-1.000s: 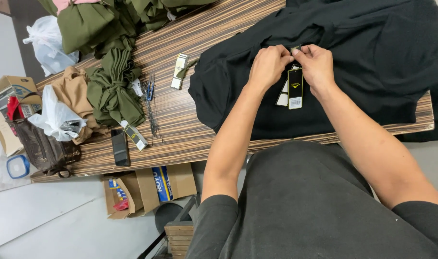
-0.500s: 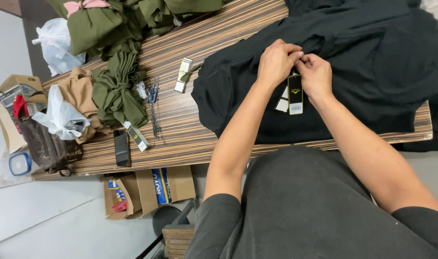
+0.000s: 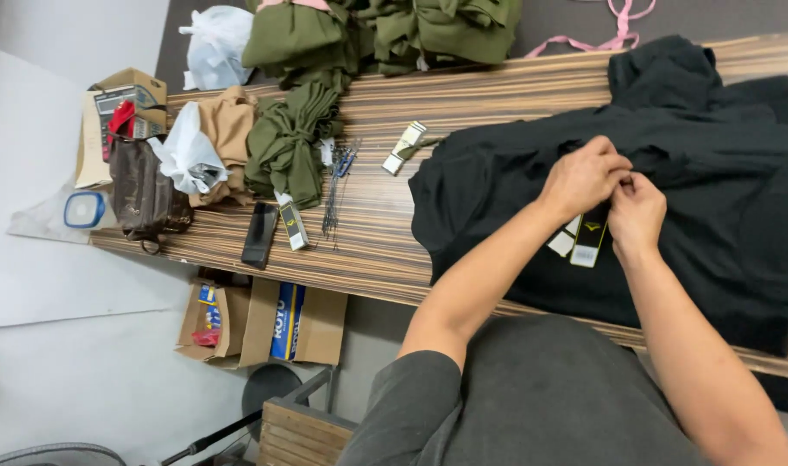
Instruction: The person attaches tags to black t-shirts on a table. They pick up tags and fasteners, thread the fasteners through the tag holes, and secure them to the shirt's collar. The person also folds the shirts and arranges them on the table.
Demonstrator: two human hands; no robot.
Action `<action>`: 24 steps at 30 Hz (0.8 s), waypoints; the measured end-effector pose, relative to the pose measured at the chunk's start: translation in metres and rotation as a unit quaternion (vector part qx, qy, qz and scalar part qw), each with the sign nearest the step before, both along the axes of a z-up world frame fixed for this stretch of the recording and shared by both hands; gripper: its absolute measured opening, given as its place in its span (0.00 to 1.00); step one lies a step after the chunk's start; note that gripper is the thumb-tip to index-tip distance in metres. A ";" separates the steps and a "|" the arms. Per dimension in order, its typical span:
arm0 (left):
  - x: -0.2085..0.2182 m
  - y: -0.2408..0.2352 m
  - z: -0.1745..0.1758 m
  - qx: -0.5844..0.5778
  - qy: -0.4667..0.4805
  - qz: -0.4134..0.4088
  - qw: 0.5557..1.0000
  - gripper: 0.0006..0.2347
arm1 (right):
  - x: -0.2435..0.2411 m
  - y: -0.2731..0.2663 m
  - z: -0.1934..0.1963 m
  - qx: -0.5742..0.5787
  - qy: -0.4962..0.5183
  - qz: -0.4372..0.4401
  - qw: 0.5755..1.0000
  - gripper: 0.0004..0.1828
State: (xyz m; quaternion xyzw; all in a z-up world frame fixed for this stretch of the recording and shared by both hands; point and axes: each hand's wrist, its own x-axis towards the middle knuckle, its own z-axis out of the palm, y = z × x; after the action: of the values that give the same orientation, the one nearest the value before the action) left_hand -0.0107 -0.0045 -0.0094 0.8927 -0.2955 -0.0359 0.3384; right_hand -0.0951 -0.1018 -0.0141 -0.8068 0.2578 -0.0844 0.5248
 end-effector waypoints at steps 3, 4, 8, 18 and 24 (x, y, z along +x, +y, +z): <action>-0.006 0.004 0.017 0.006 0.067 0.006 0.998 0.14 | -0.002 0.002 -0.002 0.027 -0.022 -0.011 0.999 0.21; -0.001 0.003 0.018 0.004 0.063 0.009 0.998 0.14 | -0.001 0.004 0.005 0.026 -0.026 -0.007 0.999 0.21; 0.013 0.005 0.016 -0.015 0.132 0.012 0.991 0.11 | -0.005 0.010 0.018 0.078 -0.015 -0.017 0.997 0.23; 0.011 0.003 0.016 -0.065 0.149 0.025 0.986 0.13 | -0.004 -0.008 -0.015 0.151 -0.076 0.012 0.986 0.22; 0.019 -0.001 -0.002 -0.101 0.076 -0.035 0.991 0.10 | -0.003 -0.025 -0.048 0.155 -0.114 0.035 0.981 0.12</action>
State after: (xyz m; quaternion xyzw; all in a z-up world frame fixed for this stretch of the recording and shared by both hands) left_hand 0.0081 -0.0056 -0.0114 0.8376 -0.3023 -0.0856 0.4469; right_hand -0.0983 -0.1272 -0.0618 -0.7096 0.1782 -0.1166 0.6717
